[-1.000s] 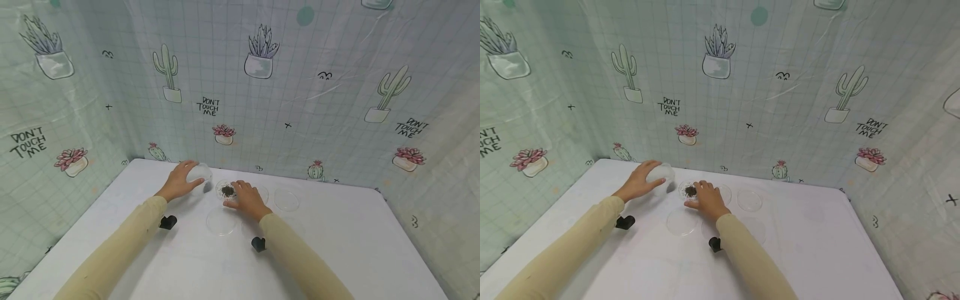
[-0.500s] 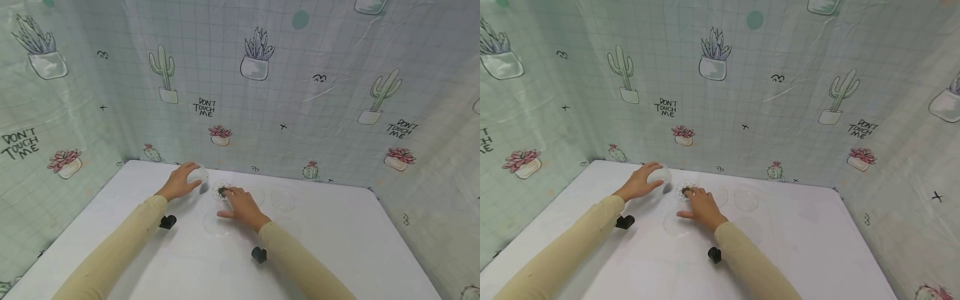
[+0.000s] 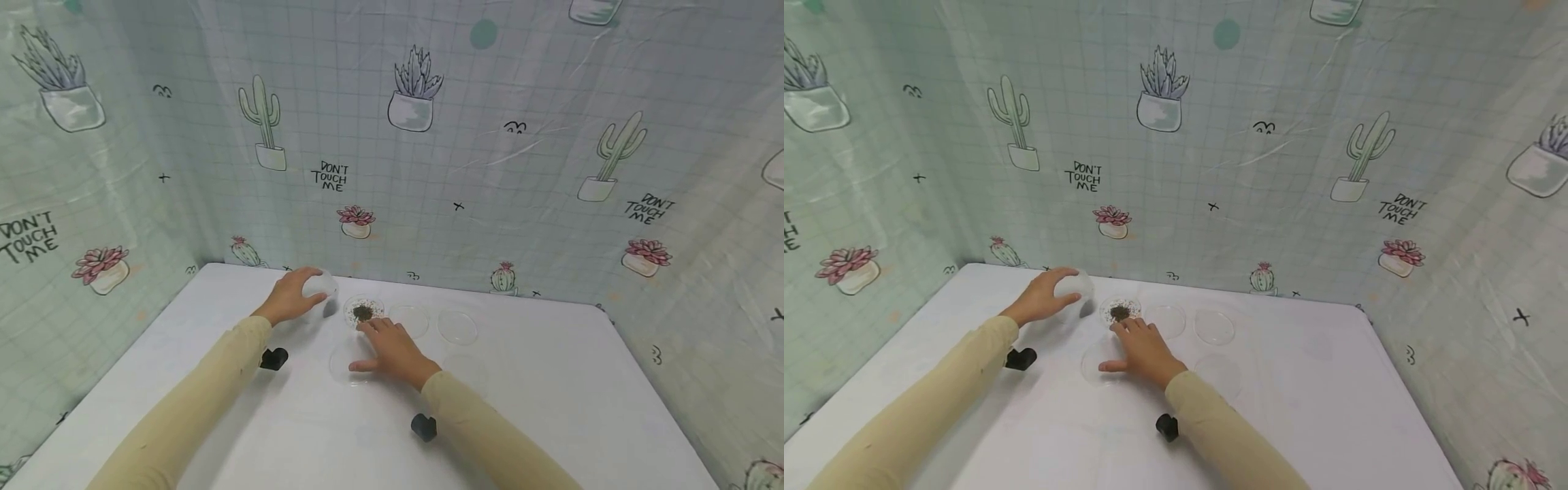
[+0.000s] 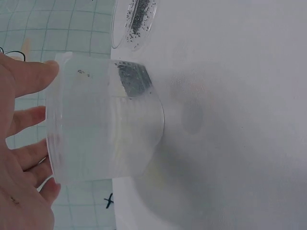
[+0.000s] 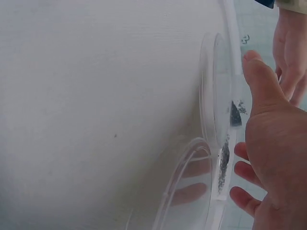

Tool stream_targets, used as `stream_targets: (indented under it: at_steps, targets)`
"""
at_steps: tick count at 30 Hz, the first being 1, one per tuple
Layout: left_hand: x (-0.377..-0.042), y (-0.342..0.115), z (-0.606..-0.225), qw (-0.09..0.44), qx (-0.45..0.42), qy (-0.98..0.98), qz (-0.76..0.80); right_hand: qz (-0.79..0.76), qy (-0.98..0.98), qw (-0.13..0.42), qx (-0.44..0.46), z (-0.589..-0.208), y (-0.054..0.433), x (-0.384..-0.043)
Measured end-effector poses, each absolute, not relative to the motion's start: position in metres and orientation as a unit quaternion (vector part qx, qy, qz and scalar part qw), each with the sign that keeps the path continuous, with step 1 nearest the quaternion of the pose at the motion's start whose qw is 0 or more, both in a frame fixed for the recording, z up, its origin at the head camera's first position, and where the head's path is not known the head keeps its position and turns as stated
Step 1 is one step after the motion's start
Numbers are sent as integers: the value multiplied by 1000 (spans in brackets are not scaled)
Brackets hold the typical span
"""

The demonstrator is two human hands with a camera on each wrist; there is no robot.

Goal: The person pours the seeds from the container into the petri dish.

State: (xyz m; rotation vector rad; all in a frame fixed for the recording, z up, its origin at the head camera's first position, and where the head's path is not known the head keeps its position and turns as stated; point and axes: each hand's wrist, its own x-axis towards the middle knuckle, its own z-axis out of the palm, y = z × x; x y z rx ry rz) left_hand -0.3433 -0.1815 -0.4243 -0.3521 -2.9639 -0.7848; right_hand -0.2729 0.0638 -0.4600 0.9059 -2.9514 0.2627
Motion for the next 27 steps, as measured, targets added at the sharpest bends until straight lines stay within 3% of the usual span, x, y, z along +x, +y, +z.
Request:
stream_targets:
  at_steps: [27]
  targets:
    - [-344,-179,-423,21,-136,-962,-234,33,-940,21,338,-466,65,-263]
